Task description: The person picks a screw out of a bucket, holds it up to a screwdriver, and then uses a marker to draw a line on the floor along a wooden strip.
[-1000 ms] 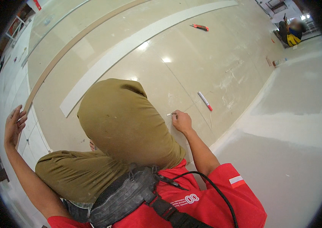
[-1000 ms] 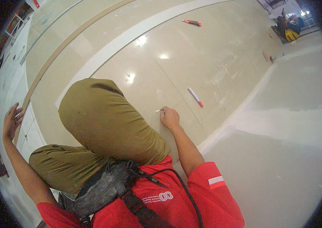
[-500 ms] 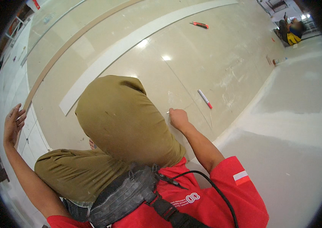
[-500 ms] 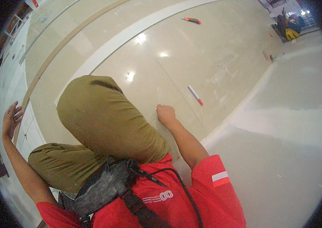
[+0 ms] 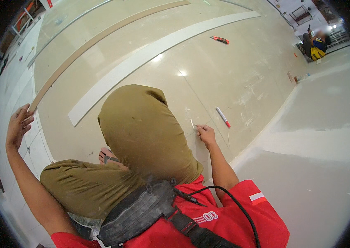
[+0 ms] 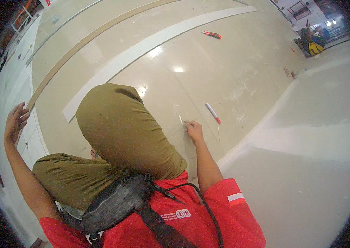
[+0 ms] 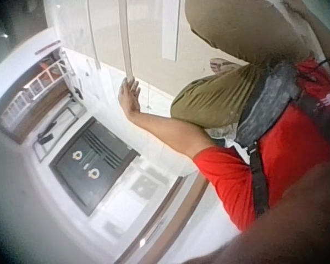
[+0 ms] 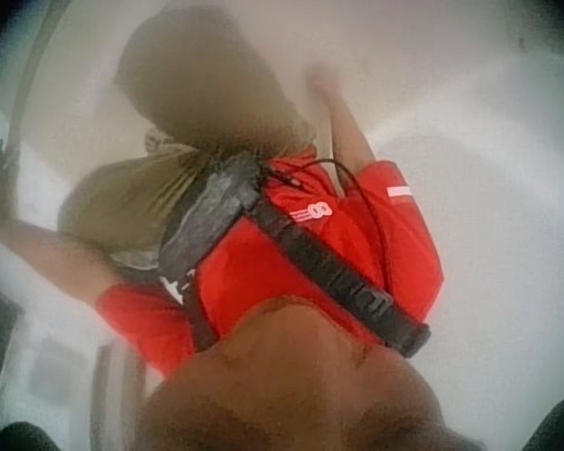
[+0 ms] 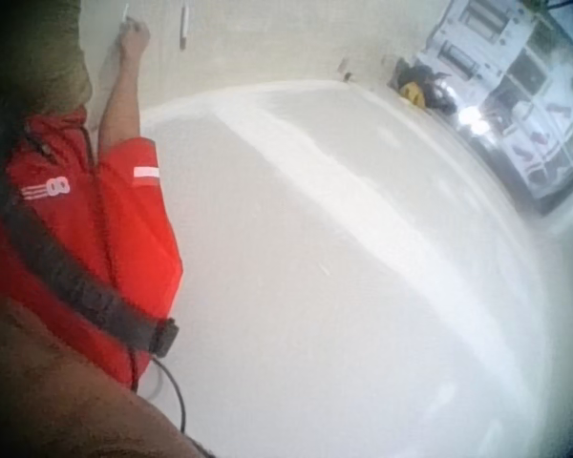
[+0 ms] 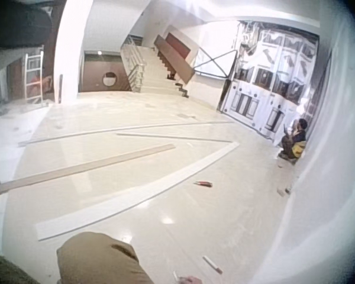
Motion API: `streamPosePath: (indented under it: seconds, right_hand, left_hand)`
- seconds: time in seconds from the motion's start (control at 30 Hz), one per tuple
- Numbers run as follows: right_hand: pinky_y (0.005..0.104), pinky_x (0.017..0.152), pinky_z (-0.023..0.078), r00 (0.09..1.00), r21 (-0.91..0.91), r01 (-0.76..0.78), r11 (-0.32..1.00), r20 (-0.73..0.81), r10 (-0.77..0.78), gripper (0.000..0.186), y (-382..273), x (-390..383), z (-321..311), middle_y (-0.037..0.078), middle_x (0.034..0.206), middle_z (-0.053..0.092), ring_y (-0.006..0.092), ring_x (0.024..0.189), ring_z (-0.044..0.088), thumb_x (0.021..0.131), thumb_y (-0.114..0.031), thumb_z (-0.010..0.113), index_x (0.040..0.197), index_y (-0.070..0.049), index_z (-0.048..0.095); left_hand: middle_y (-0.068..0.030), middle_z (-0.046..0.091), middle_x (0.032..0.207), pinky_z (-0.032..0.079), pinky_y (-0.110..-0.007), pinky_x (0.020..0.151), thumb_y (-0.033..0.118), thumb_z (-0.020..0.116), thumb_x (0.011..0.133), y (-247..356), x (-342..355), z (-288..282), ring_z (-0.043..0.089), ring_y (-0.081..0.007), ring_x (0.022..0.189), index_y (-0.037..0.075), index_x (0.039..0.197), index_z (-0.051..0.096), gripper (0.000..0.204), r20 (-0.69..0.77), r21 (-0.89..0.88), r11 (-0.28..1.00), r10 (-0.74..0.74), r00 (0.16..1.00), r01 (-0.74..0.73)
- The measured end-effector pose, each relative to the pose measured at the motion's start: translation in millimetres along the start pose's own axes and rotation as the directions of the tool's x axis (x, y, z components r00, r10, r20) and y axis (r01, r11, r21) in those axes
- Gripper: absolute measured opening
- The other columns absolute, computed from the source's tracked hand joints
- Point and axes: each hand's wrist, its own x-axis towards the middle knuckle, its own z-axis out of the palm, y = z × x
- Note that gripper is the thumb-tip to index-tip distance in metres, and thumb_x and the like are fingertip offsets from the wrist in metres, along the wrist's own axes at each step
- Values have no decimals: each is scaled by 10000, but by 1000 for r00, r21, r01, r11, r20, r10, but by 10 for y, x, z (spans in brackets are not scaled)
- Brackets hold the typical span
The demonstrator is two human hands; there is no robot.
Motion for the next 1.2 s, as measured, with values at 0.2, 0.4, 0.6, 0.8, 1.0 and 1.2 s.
streamPosePath:
  seconds: [0.2, 0.4, 0.6, 0.8, 1.0, 1.2]
  right_hand:
    - [327, 610, 511, 992, 44, 73, 996, -110, -68, 254, -180, -117, 104, 134, 793, 710, 176, 682, 671, 947, -157, 605, 1120, -25, 735]
    - [413, 802, 553, 873, -387, 314, 867, -241, -424, 236, -123, -84, 164, 195, 929, 732, 336, 877, 718, 936, -152, 573, 1073, -44, 731]
    - [457, 837, 537, 876, -645, 247, 724, -170, -451, 233, -334, -137, 389, 191, 1003, 708, 362, 966, 669, 894, -212, 643, 1019, -53, 758]
    - [487, 827, 526, 920, -681, 164, 714, -156, -360, 211, -278, -133, 427, 195, 972, 687, 383, 942, 654, 884, -225, 674, 947, -39, 752]
    - [509, 810, 518, 874, -743, 254, 620, -98, -476, 207, -187, -59, 456, 206, 921, 688, 407, 902, 656, 892, -198, 645, 871, 2, 696]
    - [419, 820, 549, 793, -431, 485, 761, -150, -590, 296, -1604, 322, 749, 216, 923, 732, 329, 865, 720, 910, -272, 665, 968, 8, 740]
  left_hand:
    - [-22, 638, 1186, 461, -275, 844, 553, 600, 977, -20, 36, -9, 587, -109, 969, 134, 1423, 555, 614, 16, 22, 999, -45, 999, 44]
    - [-36, 633, 1202, 453, -282, 839, 542, 604, 977, 49, 13, 18, 581, -119, 982, 128, 1424, 551, 612, 0, 28, 999, -23, 1000, 23]
    - [-38, 630, 1218, 445, -281, 854, 531, 608, 977, -56, 35, 12, 572, -118, 983, 122, 1434, 543, 617, -1, 19, 999, -27, 1000, 27]
    - [-46, 627, 1246, 450, -283, 868, 533, 603, 978, -34, 123, -13, 575, -121, 1030, 116, 1449, 524, 634, 43, -9, 1000, 2, 999, -2]
    - [-53, 658, 1141, 481, -290, 812, 528, 610, 975, 133, -41, 92, 616, -136, 959, 98, 1370, 564, 586, 5, -8, 1000, 2, 1000, -2]
    - [-37, 673, 927, 500, -277, 678, 361, 593, 999, 331, -140, 317, 621, -120, 807, 40, 1162, 676, 370, -43, 48, 993, 109, 993, -107]
